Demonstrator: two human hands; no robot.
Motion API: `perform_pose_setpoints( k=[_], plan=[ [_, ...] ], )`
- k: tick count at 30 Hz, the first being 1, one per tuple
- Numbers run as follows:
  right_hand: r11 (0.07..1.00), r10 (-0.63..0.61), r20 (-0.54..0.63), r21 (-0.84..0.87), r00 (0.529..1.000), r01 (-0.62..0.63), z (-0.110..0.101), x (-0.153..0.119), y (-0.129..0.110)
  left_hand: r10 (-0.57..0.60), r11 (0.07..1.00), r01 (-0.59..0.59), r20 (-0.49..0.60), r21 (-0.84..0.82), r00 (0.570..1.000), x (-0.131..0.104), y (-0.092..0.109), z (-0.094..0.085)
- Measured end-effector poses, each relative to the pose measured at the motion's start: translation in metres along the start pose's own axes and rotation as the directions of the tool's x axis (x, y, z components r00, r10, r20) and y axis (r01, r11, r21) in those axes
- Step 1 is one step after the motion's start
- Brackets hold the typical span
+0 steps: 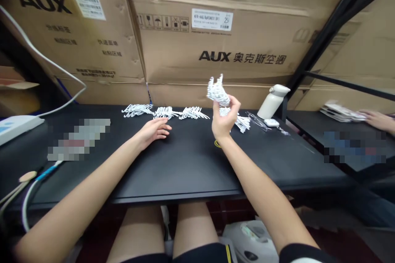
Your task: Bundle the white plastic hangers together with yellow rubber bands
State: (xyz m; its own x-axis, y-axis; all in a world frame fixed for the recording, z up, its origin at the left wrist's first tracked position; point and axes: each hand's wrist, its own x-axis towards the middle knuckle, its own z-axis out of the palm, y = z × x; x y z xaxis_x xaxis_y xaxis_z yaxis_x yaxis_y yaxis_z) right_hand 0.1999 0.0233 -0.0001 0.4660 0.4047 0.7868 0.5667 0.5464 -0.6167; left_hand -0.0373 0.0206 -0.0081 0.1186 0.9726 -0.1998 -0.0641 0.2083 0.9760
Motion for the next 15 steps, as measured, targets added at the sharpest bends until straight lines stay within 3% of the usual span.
perform_pose_setpoints(
  k=[5,9,12,15],
  plan=[
    [0.978,0.147,-0.181,-0.120,0.972,-0.171,-0.007,0.030,0.041,-0.009,1.000,0.009,0.004,0.012,1.000,-0.003,0.002,0.002],
    [0.945,0.287,-0.268,-0.078,0.920,-0.318,-0.007,0.035,0.065,-0.007,1.000,0.007,0.008,0.020,1.000,-0.005,0.003,0.002],
    [0.923,0.369,-0.270,-0.005,0.889,-0.384,-0.004,0.039,0.071,-0.014,0.999,0.013,0.012,0.037,1.000,-0.006,0.004,0.002],
    [0.930,0.362,-0.167,-0.010,0.917,-0.368,0.002,0.051,0.073,-0.018,0.998,0.017,0.016,0.054,1.000,-0.005,0.004,0.002]
  ],
)
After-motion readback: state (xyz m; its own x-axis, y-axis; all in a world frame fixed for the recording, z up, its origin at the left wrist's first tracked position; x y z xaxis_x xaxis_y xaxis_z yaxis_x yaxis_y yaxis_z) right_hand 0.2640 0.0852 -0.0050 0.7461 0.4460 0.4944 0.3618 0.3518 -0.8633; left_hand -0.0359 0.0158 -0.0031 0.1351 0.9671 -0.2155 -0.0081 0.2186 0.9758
